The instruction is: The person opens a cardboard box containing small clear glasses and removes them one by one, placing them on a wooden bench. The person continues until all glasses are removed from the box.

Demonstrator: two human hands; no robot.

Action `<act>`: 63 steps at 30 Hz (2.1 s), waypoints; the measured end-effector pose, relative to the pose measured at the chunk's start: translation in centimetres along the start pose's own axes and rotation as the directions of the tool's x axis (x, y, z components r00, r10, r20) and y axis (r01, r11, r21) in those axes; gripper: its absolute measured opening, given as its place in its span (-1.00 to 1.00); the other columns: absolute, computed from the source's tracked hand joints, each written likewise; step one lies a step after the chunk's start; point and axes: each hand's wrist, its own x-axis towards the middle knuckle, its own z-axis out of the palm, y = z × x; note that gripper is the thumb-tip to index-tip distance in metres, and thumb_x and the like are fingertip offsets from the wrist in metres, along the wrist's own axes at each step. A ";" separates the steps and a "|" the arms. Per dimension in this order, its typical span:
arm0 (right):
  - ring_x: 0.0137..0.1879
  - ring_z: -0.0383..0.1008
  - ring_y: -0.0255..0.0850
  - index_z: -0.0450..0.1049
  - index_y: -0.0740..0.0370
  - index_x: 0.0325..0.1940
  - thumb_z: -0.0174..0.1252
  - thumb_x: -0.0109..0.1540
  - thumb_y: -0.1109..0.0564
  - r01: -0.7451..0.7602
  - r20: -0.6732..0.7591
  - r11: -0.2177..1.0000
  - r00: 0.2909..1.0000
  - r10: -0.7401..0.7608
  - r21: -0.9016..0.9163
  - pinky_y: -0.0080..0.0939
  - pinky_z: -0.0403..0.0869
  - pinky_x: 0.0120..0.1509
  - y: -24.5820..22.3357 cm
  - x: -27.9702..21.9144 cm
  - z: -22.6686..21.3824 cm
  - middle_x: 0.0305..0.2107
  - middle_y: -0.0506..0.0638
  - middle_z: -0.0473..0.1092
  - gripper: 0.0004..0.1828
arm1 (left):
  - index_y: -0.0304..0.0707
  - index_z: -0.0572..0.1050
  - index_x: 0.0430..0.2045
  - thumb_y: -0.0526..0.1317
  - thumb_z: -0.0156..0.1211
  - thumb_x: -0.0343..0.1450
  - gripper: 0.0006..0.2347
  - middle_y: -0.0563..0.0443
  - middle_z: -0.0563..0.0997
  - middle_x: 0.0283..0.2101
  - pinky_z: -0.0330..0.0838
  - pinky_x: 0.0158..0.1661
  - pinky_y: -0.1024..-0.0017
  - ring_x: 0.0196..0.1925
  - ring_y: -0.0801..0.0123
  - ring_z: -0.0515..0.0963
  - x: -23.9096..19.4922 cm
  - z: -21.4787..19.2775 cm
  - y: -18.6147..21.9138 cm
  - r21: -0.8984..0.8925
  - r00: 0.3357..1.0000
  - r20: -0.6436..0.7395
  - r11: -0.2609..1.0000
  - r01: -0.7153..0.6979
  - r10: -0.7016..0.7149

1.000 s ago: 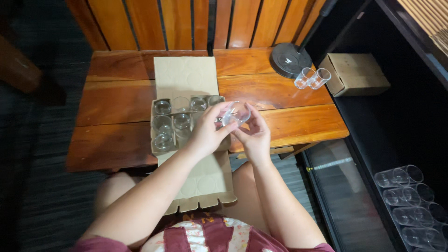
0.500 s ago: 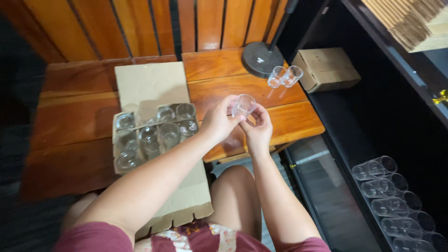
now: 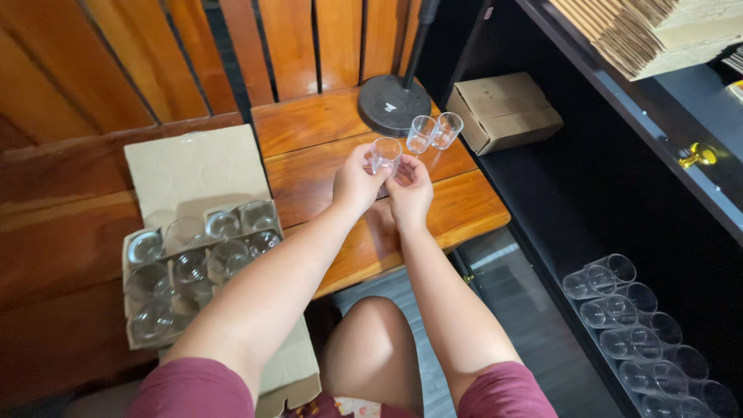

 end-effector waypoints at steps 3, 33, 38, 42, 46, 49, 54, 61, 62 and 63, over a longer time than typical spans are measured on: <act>-0.01 0.53 -0.26 0.49 0.23 0.13 0.47 0.06 0.33 -0.039 -0.029 0.999 0.999 0.040 0.038 -0.30 0.63 0.07 2.9 1.8 0.0 -0.11 0.05 0.52 -0.43 | 0.28 0.45 0.18 -0.05 0.47 0.28 -0.47 0.04 0.70 -0.02 0.60 0.06 0.32 0.03 0.31 0.70 1.8 1.9 -0.6 0.022 0.999 -0.006 0.999 0.033 -0.033; 0.04 0.65 -0.15 0.55 0.06 0.21 0.44 0.14 0.25 -0.183 -0.176 0.965 0.973 0.150 -0.186 -0.22 0.65 0.12 1.0 4.8 1.3 0.01 0.14 0.57 -0.46 | 0.29 0.53 0.12 0.01 0.44 0.29 -0.54 0.04 0.72 -0.06 0.57 0.11 0.32 0.06 0.27 0.70 7.5 6.0 -0.7 0.041 0.998 -0.050 0.998 0.044 -0.042; 0.10 0.62 -0.18 0.51 0.01 0.28 0.44 0.11 0.26 -0.208 -0.152 0.954 0.972 0.177 -0.216 -0.27 0.60 0.21 0.9 4.9 1.3 0.08 0.11 0.55 -0.35 | 0.32 0.52 0.12 0.04 0.45 0.28 -0.53 0.08 0.73 -0.10 0.57 0.10 0.32 0.06 0.26 0.69 8.1 6.5 -1.2 0.067 0.996 -0.070 0.996 0.050 -0.046; 0.12 0.61 -0.21 0.50 -0.03 0.29 0.44 0.10 0.26 -0.224 -0.140 0.945 0.971 0.195 -0.237 -0.30 0.59 0.24 0.6 4.8 1.3 0.09 0.08 0.54 -0.33 | 0.32 0.53 0.11 0.04 0.44 0.28 -0.54 0.08 0.73 -0.10 0.56 0.11 0.32 0.07 0.24 0.69 7.9 6.3 -1.1 0.069 0.996 -0.080 0.996 0.051 -0.045; 0.14 0.59 -0.16 0.50 -0.02 0.30 0.44 0.09 0.28 -0.228 -0.143 0.946 0.970 0.199 -0.229 -0.28 0.59 0.24 1.7 5.2 1.3 0.11 0.11 0.53 -0.31 | 0.26 0.52 0.13 0.03 0.44 0.29 -0.52 0.02 0.73 -0.08 0.56 0.12 0.27 0.09 0.21 0.68 7.8 6.0 -0.8 0.069 0.997 -0.070 0.997 0.038 -0.033; 0.16 0.58 -0.11 0.50 -0.01 0.29 0.44 0.08 0.30 -0.226 -0.135 0.950 0.970 0.201 -0.213 -0.26 0.59 0.24 1.7 5.2 1.1 0.12 0.16 0.51 -0.31 | 0.21 0.48 0.19 0.04 0.43 0.31 -0.49 -0.03 0.71 -0.03 0.54 0.16 0.23 0.13 0.18 0.66 7.9 6.0 -0.8 0.082 0.998 -0.051 0.995 0.047 -0.043; 0.21 0.53 0.01 0.49 0.13 0.29 0.39 0.16 0.28 -0.236 -0.126 0.965 0.967 0.222 -0.112 -0.12 0.57 0.30 2.2 5.3 0.5 0.13 0.30 0.47 -0.41 | 0.16 0.29 0.37 0.09 0.44 0.29 -0.29 -0.06 0.64 0.15 0.44 0.27 0.16 0.29 0.14 0.56 8.3 5.2 -1.6 0.128 0.995 0.031 0.988 0.088 -0.093; 0.15 0.56 -0.06 0.51 0.27 0.25 0.33 0.21 0.34 -0.191 -0.044 0.979 0.980 0.195 0.073 -0.16 0.60 0.15 2.0 2.8 -1.2 0.06 0.31 0.50 -0.50 | 0.00 0.41 0.26 0.13 0.52 0.21 -0.29 -0.08 0.60 0.18 0.41 0.26 0.11 0.31 0.12 0.52 2.7 -1.8 0.8 0.164 0.980 0.195 0.984 -0.076 0.043; 0.12 0.56 -0.17 0.51 0.27 0.25 0.32 0.24 0.32 -0.190 -0.019 0.977 0.981 0.193 0.100 -0.24 0.60 0.13 1.5 2.0 -1.1 0.05 0.24 0.52 -0.53 | -0.08 0.49 0.18 0.12 0.52 0.22 -0.36 -0.13 0.62 0.13 0.44 0.24 0.11 0.27 0.06 0.56 0.9 -3.5 1.4 0.124 0.964 0.227 0.978 -0.169 0.138; 0.12 0.56 -0.17 0.51 0.27 0.25 0.32 0.24 0.32 -0.195 -0.011 0.976 0.980 0.197 0.100 -0.24 0.60 0.13 0.2 0.6 -0.7 0.05 0.24 0.52 -0.53 | -0.08 0.49 0.18 0.12 0.52 0.22 -0.36 -0.13 0.62 0.13 0.44 0.24 0.11 0.27 0.06 0.56 -1.3 -5.5 1.8 0.126 0.966 0.221 0.979 -0.162 0.131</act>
